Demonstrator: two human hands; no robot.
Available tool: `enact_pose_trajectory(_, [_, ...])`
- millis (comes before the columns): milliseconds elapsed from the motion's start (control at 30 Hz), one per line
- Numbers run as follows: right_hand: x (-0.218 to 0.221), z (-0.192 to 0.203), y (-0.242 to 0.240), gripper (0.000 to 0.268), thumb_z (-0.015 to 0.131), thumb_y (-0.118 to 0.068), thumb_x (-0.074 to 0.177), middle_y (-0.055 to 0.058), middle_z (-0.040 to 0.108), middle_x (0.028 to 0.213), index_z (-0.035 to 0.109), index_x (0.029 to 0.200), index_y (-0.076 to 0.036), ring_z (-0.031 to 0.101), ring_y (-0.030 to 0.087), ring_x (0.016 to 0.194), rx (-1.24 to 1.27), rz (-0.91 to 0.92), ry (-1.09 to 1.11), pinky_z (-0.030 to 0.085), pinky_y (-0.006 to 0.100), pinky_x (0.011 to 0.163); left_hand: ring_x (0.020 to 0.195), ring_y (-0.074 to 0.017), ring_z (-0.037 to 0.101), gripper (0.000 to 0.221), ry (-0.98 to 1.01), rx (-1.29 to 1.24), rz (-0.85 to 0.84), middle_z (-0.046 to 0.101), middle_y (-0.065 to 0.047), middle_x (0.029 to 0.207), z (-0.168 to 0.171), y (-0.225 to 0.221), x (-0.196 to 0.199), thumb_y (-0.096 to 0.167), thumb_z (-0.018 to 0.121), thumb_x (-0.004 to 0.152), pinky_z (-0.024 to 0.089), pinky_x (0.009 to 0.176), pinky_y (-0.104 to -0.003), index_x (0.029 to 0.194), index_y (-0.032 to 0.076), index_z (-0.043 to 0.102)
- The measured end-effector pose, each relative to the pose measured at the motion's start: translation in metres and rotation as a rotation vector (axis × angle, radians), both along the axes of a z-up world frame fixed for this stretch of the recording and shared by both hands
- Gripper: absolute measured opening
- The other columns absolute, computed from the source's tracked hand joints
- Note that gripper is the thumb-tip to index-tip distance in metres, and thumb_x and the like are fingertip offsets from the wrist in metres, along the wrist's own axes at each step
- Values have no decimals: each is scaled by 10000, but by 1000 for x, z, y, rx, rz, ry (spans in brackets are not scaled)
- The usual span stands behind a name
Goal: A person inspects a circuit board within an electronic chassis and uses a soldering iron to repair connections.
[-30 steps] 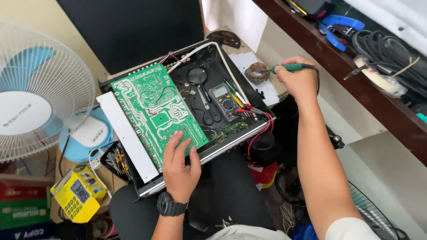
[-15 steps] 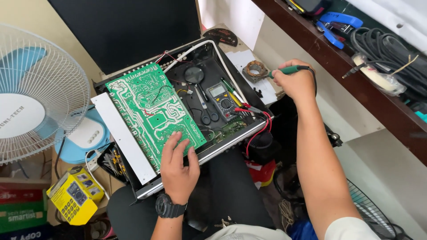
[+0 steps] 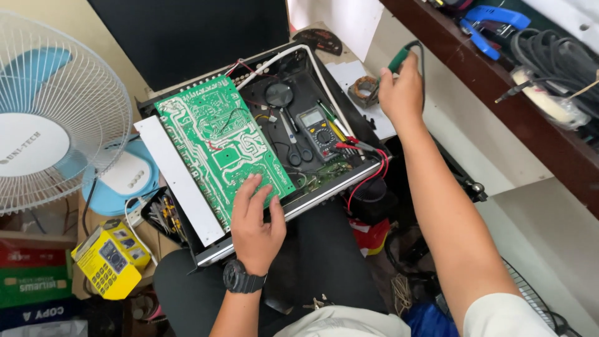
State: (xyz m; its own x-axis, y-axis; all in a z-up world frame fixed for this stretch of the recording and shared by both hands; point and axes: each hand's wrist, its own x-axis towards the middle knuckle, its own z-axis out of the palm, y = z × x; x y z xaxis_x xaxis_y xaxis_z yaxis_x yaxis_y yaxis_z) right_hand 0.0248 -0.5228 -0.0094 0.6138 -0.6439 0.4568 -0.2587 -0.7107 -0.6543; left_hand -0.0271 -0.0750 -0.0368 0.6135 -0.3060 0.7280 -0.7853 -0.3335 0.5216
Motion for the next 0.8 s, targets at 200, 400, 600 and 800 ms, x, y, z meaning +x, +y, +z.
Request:
enact_pose_trajectory(200, [11, -7, -5, 771, 592, -302, 1194, 288, 679, 1599, 235, 1811, -7, 696, 492, 1383, 131, -38, 159, 552, 567, 1137, 1476, -463, 681, 220, -1, -12, -11, 698, -243, 1490, 3, 1, -1, 85, 689, 1145, 601, 1276, -624, 1300, -45, 774])
enact_pose_trajectory(400, [-26, -6, 38, 813, 697, -244, 1191, 508, 532, 1608, 301, 1717, 232, 817, 415, 1251, 371, 60, 67, 742, 465, 960, 1389, -506, 725, 241, -46, -51, 14, 736, -218, 1428, 2, -5, 3, -5, 813, 1034, 619, 1160, -603, 1272, -43, 798])
enact_pose_trajectory(600, [-82, 25, 118, 619, 750, -56, 1263, 574, 524, 1589, 418, 1701, 228, 673, 629, 1389, 44, 379, -126, 564, 682, 1163, 1331, -511, 761, 234, -39, -158, -30, 778, -240, 1357, 10, -1, -12, 11, 863, 980, 632, 1157, -608, 1207, -14, 811])
enact_pose_trajectory(800, [-117, 55, 264, 205, 762, 60, 1223, 342, 765, 1483, 792, 1417, 119, 761, 442, 1387, 74, 803, -240, 638, 474, 1136, 955, -336, 829, 118, -112, -345, -5, 840, -93, 1164, -8, 47, -54, 135, 849, 995, 731, 934, -460, 1092, 79, 885])
